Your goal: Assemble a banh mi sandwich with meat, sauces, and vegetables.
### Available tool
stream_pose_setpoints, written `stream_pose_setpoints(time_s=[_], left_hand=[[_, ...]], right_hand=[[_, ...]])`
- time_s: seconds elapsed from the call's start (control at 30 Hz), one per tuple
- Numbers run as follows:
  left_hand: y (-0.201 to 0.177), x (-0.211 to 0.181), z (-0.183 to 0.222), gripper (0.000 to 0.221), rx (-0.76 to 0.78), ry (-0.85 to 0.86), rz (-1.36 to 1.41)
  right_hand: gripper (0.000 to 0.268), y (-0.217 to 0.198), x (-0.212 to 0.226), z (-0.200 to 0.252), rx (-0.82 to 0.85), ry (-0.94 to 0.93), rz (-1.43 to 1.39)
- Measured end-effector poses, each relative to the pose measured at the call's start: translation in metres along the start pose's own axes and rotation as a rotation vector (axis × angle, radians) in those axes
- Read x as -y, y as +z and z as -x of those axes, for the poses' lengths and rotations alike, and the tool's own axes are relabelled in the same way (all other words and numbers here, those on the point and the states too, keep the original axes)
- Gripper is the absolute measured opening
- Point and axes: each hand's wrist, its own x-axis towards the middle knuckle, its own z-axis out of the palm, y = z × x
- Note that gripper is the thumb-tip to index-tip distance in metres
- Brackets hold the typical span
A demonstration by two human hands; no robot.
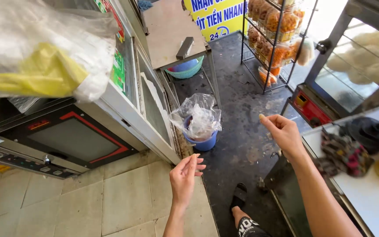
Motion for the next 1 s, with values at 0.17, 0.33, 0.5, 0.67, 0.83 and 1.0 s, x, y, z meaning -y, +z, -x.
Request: stream_pose_setpoints(time_s=[0.17, 0.33, 0.5, 0.67, 0.83, 1.0], left_hand=[[0.007, 0.043, -0.175, 0.04, -0.037, 0.059, -0.055], [0.023, 0.011, -0.306, 0.039, -0.158, -0.062, -0.067], [0.038, 0.04, -0.447, 0.039, -0.097, 0.006, 0.016], [0.084, 0.044, -0.626, 0.029, -0.098, 0.055, -0.041], [0.153, -0.005, -0.826, 0.036, -0.053, 0.07, -0.081], [0.189, -0.011, -1.021, 0.069, 0.009, 0.102, -0.386]], right_hand=[[0.042, 0.032, -0.012, -0.196, 0.066, 0.081, -0.149], [0.033, 0.063, 0.006, -0.346, 0.101, 0.116, -0.239], [0.032, 0.083, -0.034, -0.5, 0.267, 0.126, -0.157], [0.035, 0.099, -0.063, -0.664, 0.317, 0.18, -0.015], [0.036, 0.124, -0.086, -0.829, 0.387, 0.269, 0.122], [0.038, 0.178, -0.171, -0.978, 0.497, 0.417, -0.079]])
